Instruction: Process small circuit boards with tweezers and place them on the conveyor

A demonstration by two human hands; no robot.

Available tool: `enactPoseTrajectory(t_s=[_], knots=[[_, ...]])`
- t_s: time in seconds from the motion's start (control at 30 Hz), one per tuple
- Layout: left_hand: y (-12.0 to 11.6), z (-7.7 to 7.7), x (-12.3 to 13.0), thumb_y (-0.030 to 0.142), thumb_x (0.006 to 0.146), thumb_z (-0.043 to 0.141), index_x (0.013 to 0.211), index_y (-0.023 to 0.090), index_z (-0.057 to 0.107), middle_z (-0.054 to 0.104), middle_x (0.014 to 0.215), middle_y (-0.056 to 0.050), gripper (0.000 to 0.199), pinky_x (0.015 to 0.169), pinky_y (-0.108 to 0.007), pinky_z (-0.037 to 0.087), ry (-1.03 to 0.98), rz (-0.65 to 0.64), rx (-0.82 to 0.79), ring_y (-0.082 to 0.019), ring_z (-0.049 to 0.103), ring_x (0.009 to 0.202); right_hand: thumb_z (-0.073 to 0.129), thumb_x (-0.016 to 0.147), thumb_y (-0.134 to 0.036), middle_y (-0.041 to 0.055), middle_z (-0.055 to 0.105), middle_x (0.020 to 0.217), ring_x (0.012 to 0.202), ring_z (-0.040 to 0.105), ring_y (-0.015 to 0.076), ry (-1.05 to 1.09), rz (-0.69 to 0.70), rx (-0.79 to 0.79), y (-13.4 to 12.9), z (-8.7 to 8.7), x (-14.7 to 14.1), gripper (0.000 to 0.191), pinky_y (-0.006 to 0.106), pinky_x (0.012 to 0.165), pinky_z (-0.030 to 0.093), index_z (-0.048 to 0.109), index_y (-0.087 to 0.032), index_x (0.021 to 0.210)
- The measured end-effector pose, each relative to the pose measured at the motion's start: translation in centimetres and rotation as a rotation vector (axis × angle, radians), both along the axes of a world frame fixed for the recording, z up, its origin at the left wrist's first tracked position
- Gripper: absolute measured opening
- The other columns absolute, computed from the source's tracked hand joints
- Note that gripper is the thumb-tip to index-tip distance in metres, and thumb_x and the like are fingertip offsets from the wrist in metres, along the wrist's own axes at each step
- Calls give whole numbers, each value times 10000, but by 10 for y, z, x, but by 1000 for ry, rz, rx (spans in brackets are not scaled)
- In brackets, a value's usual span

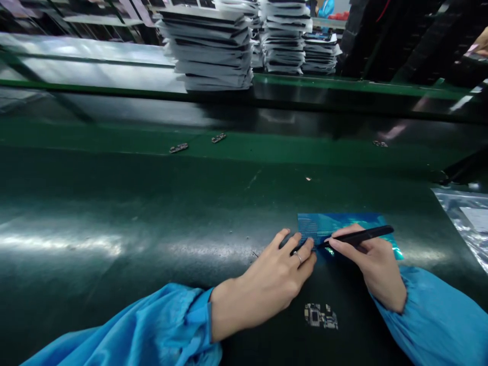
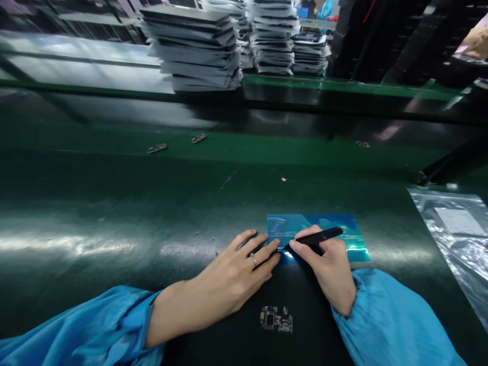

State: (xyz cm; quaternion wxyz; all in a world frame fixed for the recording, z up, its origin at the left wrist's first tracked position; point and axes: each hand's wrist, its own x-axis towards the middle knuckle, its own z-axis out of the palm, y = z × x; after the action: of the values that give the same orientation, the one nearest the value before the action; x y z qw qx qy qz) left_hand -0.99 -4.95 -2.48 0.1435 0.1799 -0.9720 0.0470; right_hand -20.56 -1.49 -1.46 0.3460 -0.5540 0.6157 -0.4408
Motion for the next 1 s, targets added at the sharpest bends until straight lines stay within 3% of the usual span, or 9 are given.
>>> enactPoseTrajectory(t_s=[0.53,0.73,0.87,1.0], knots=[[0,0,0,219,822,498,1148,119,517,490,1223,-84,341,945,-427,330,5,2,2,-262,454,1092,639,761,-294,24,616,735,719,564,166,-22,9,-5,-2,2,2,136,259,647,417,654,-168,714],[-1,1,-1,229,858,457,1116,135,539,506,1208,-70,287,930,-414,354,27,17,6,-240,463,1080,677,742,-293,15,599,730,713,561,149,-270,-10,42,-3,-1,1,124,239,651,433,660,-178,699],[8,10,7,208,865,437,1080,134,566,526,1182,-72,261,949,-420,350,81,6,36,-224,481,1061,687,734,-282,21,593,728,709,556,148,-357,-36,82,8,6,0,126,235,647,433,659,-172,679],[33,27,19,170,891,337,1113,159,566,547,1156,-48,320,989,-416,321,45,-78,74,-216,481,1077,679,749,-323,26,607,780,764,565,159,-317,-25,174,33,11,-1,125,221,638,437,673,-201,721]])
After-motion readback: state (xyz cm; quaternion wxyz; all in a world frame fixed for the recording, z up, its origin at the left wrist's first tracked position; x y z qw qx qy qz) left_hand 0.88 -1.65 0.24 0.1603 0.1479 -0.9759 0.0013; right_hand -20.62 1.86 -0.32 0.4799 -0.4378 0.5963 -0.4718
